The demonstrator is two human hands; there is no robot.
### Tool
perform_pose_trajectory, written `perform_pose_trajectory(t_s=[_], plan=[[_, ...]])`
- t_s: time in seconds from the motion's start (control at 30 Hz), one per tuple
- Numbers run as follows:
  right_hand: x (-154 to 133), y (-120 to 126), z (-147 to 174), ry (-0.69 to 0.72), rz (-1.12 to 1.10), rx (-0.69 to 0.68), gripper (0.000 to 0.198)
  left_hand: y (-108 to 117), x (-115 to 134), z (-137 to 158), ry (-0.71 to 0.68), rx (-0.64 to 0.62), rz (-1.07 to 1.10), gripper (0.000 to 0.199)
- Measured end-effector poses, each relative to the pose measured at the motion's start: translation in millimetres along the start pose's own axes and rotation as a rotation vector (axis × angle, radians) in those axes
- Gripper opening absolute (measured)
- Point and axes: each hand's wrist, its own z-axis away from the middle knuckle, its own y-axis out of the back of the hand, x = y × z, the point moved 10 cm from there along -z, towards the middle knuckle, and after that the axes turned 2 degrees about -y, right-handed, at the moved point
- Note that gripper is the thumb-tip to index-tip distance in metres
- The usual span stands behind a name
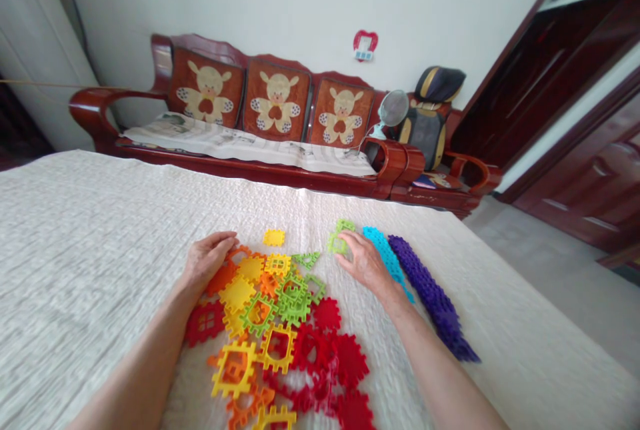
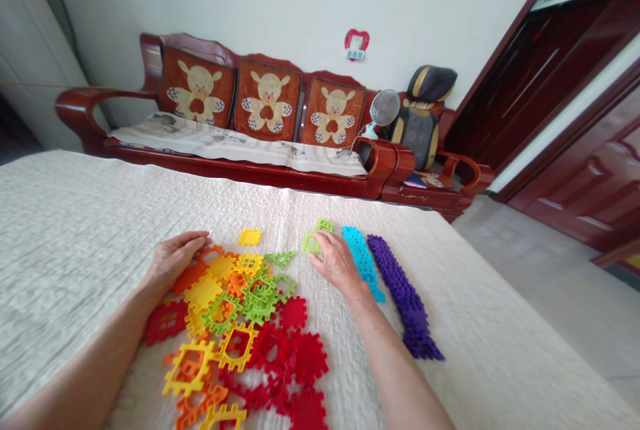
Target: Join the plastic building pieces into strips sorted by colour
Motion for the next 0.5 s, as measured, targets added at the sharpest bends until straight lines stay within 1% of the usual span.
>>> perform_pose_trajectory(t_s=[0.07,0.13,0.27,0.37,0.5], plan=[[14.4,3.1,-10.8,-0.023,0.073,0.03,0.041,0.0,-0.7,-0.4,0.005,0.002,0.003,0.041],[28.1,1.1,-18.1,-0.047,0.138,0.033,0.041,0.0,-1.7,-0.8,0.017,0.005,0.002,0.041],[45.6,-6.3,-19.7,-0.096,0.226,0.018,0.043,-1.0,-3.3,-1.3,0.036,-0.002,0.013,0.04],[45.6,-9.6,-17.6,-0.088,0.233,-0.006,0.046,-0.7,-3.6,-1.6,0.025,0.002,0.015,0.04],[33.7,-16.8,-21.3,-0.011,0.246,-0.084,0.047,-0.6,-4.2,-1.0,0.017,0.001,0.018,0.042]])
